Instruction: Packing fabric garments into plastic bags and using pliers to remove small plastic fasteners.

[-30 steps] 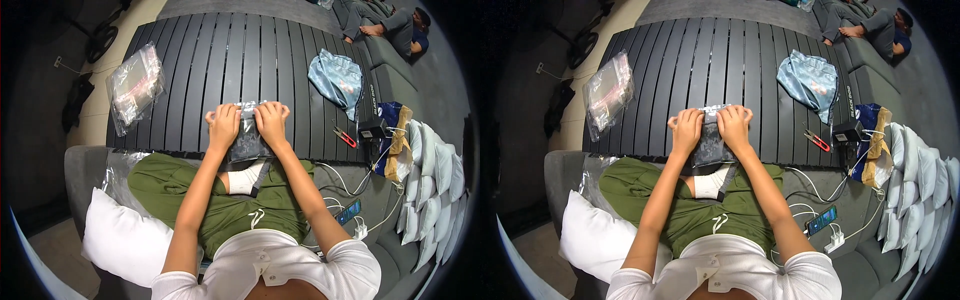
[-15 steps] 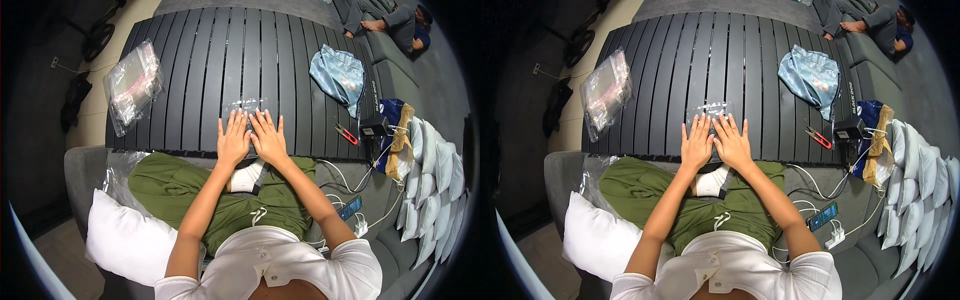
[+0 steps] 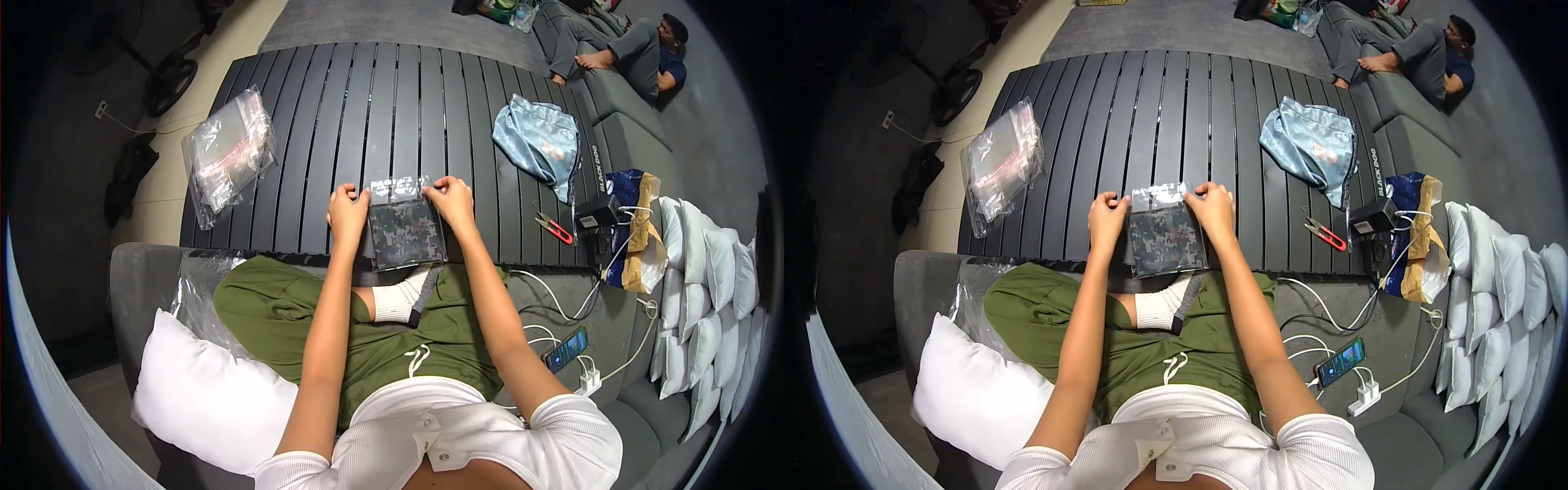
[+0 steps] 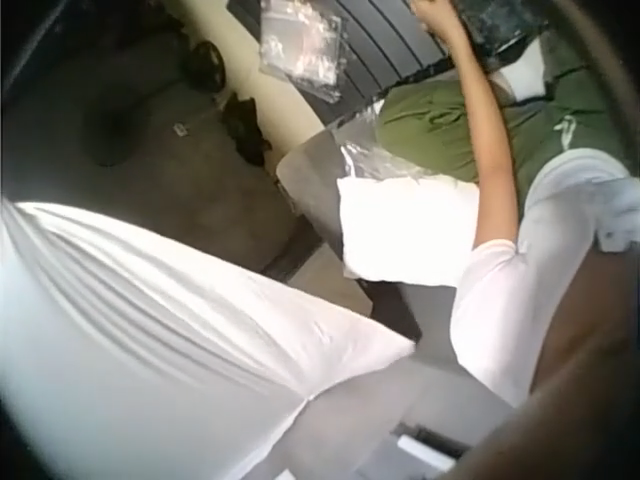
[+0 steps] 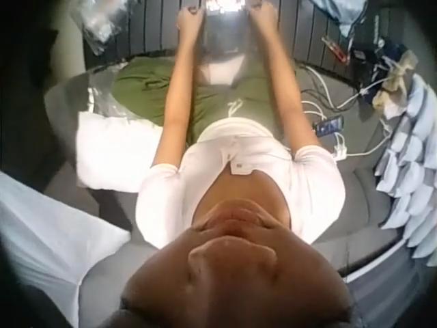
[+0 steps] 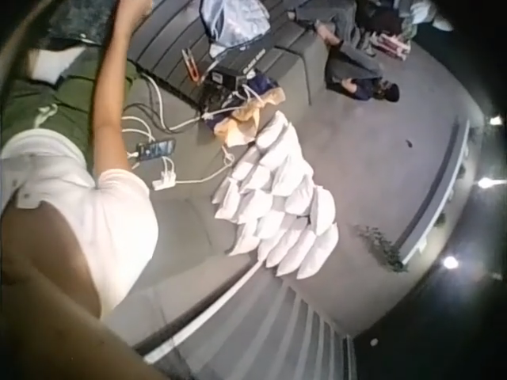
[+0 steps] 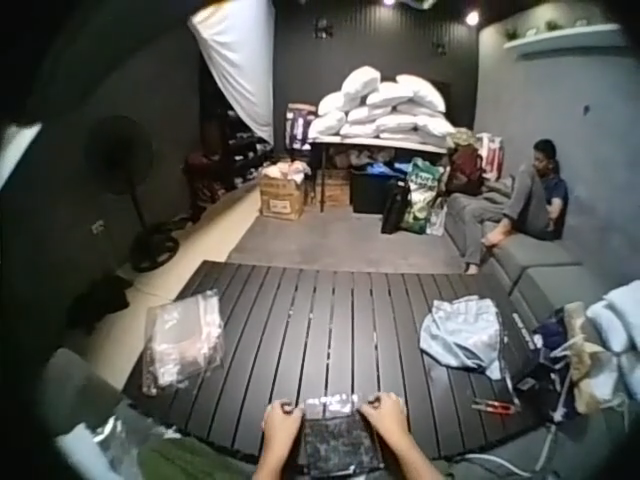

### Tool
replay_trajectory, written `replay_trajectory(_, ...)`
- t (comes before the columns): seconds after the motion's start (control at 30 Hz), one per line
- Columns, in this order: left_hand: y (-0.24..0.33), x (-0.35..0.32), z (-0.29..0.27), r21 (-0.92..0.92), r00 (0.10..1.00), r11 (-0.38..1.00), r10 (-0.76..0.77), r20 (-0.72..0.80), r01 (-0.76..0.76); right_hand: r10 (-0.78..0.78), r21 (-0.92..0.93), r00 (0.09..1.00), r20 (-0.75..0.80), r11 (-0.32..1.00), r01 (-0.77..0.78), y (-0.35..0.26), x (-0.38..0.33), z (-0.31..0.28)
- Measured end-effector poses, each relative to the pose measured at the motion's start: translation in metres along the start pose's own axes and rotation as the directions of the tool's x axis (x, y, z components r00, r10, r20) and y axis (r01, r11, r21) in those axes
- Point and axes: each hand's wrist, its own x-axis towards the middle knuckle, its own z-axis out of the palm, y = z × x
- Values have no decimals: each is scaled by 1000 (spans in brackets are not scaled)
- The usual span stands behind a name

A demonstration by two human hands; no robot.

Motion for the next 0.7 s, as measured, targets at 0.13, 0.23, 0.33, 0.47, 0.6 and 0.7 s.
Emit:
replay_trajectory(0.13, 17, 19, 8, 23, 984, 999, -46, 174, 43, -31, 12, 999, -26, 999, 31, 31, 28, 2)
replay_trajectory(0.23, -10, 28, -7, 42, 990, 998, -57, 129, 52, 63, 145, 983, 174, 985, -89, -3, 23, 0)
replay_trajectory(0.33, 3, 27, -3, -122, 964, 982, -111, 243, 144, 139, 339, 919, 370, 901, -273, 7, 29, -13)
replay_trajectory(0.47, 6, 24, -6, -424, 902, 836, -176, 394, 348, 157, 541, 842, 515, 703, -462, 6, 34, -18)
replay_trajectory(0.6, 16, 25, -3, -329, 882, 864, -234, 409, 382, 162, 543, 828, 536, 685, -485, 2, 35, -15)
replay_trajectory(0.7, 18, 25, -1, -348, 891, 851, -257, 375, 393, 171, 581, 824, 541, 632, -513, 5, 36, -16)
